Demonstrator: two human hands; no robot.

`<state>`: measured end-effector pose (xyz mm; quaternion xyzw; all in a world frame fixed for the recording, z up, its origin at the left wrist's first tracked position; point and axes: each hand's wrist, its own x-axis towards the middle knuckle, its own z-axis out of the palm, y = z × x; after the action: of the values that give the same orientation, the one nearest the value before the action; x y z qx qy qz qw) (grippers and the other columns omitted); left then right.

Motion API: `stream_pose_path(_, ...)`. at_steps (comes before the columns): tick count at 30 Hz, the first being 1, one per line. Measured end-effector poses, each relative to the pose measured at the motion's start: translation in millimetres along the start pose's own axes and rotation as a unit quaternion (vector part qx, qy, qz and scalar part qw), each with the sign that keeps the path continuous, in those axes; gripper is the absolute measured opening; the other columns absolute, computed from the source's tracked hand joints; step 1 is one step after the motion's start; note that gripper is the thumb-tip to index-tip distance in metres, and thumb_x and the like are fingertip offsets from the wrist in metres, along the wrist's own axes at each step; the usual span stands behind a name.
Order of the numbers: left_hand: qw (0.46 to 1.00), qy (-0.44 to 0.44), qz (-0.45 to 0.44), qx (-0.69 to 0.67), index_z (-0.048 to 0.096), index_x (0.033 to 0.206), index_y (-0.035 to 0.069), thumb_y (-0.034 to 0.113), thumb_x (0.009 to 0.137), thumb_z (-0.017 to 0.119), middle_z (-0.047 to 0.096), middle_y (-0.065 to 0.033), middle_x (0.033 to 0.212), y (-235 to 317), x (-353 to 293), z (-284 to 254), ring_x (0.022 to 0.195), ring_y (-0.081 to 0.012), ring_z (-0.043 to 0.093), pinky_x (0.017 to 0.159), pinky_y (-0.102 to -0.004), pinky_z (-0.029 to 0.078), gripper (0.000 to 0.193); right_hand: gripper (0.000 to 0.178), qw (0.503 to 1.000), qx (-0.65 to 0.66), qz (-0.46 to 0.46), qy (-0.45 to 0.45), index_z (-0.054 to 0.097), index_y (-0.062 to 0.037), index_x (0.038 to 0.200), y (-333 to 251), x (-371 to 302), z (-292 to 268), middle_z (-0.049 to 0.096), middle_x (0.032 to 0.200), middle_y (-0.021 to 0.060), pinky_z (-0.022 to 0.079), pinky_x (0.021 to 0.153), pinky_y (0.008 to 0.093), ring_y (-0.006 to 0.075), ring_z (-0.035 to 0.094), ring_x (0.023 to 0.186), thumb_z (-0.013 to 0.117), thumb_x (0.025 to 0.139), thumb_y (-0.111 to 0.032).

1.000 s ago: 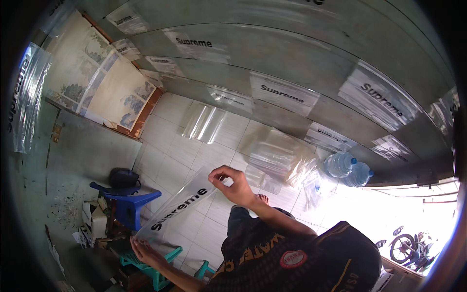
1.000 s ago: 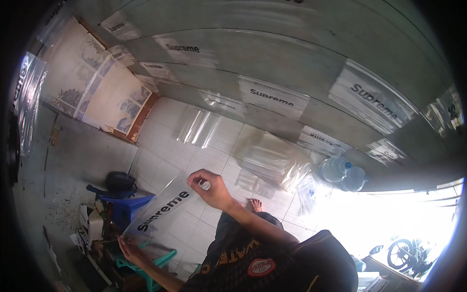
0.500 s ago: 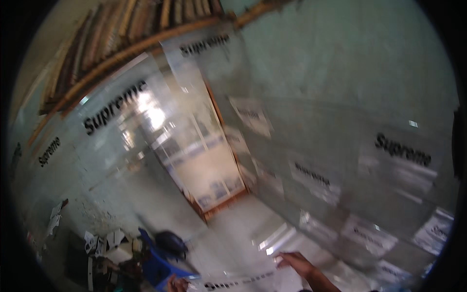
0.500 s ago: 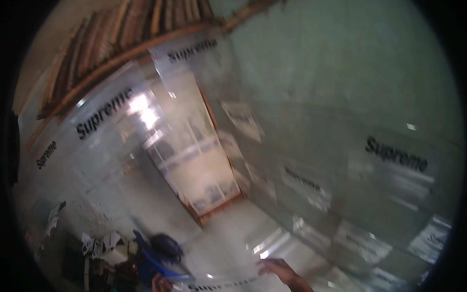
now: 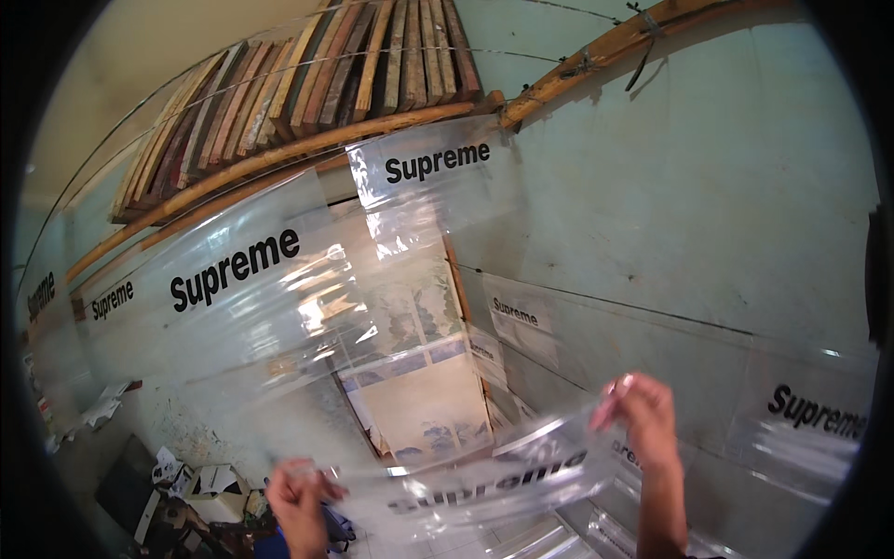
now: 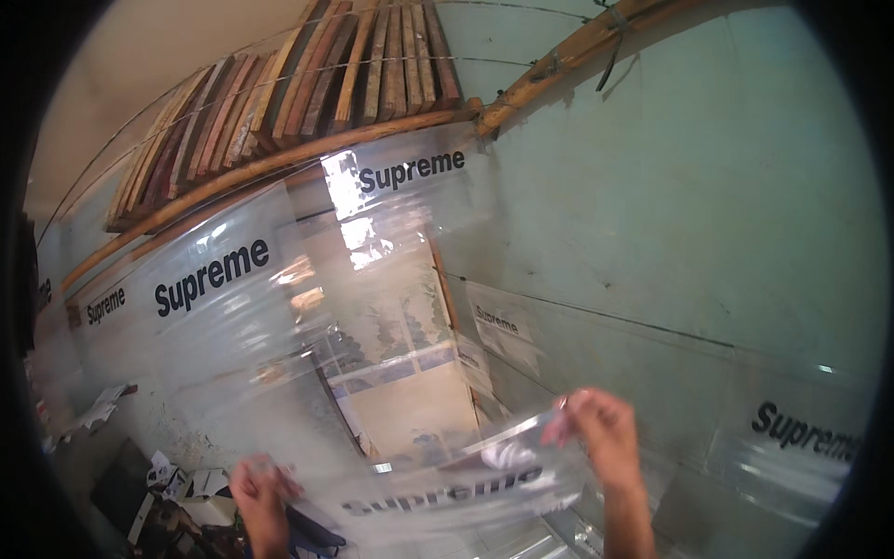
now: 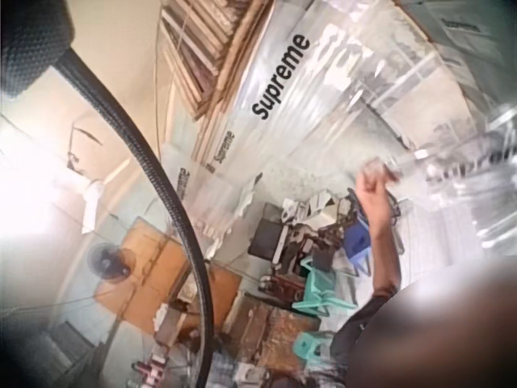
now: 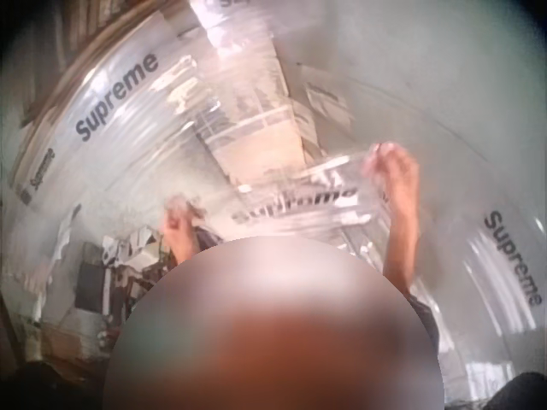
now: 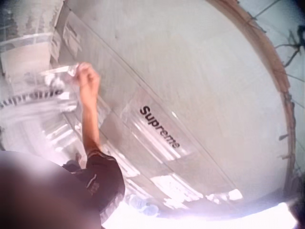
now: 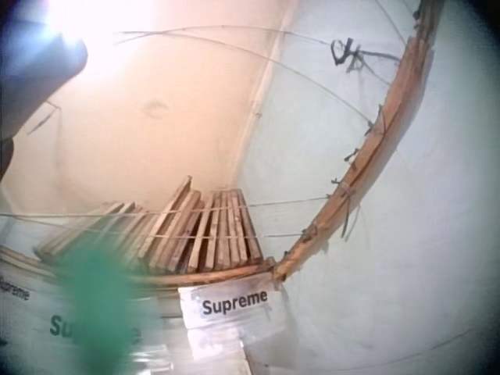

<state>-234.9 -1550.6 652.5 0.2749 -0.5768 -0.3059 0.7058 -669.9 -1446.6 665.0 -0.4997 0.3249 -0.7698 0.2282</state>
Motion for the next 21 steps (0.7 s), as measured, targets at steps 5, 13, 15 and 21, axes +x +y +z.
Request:
stream_pose_path(5, 0.98, -0.069, 0.184, -0.016, 0.048, 0.141, 0.001, 0.023, 0.101, 0.065, 0.073, -0.0155, 0.099, 102.6, 107.0, 97.0, 0.077, -0.0233, 0.073, 0.07, -0.0365, 0.061, 0.049, 0.032, 0.992, 0.06, -0.105, -0.031, 0.065, -0.0057, 0.089, -94.0, 164.9, -9.0, 0.074, 0.088, 0.0128, 0.053, 0.062, 0.0298, 0.0198, 0.073, 0.079, 0.058, 0.105, -0.032)
stream_pose_path(13, 0.88, -0.162, 0.446, -0.012, 0.034, 0.155, 0.002, 0.022, 0.107, 0.051, 0.049, -0.0235, 0.149, 291.4, 298.3, 206.1, 0.136, -0.0343, 0.054, 0.115, -0.042, 0.044, 0.054, 0.033, 0.901, 0.176, -0.371, -0.138, 0.069, -0.0051, 0.113, -233.2, 380.3, 24.4, 0.07, 0.096, 0.0024, 0.052, 0.075, 0.0249, 0.0092, 0.064, 0.084, 0.065, 0.101, -0.036)
stream_pose_path(15, 0.869, -0.21, 0.447, -0.017, 0.03, 0.157, 0.003, 0.019, 0.108, 0.048, 0.045, -0.0224, 0.153, 343.6, 344.8, 214.7, 0.138, -0.0348, 0.051, 0.117, -0.0417, 0.042, 0.055, 0.029, 0.883, 0.188, -0.365, -0.227, 0.061, -0.004, 0.123, -265.6, 423.0, 45.1, 0.069, 0.111, 0.011, 0.055, 0.098, 0.0381, 0.0219, 0.065, 0.109, 0.049, 0.108, -0.026)
stream_pose_path(21, 0.822, -0.334, 0.455, -0.074, 0.034, 0.154, 0.009, 0.023, 0.105, 0.055, 0.037, -0.0104, 0.16, 413.7, 392.9, 219.5, 0.136, -0.0311, 0.05, 0.104, -0.0471, 0.045, 0.056, 0.034, 0.777, 0.262, -0.336, -0.463, 0.063, -0.0037, 0.121, -329.6, 498.9, 76.5, 0.07, 0.117, 0.0139, 0.053, 0.1, 0.0406, 0.0269, 0.065, 0.109, 0.048, 0.108, -0.031)
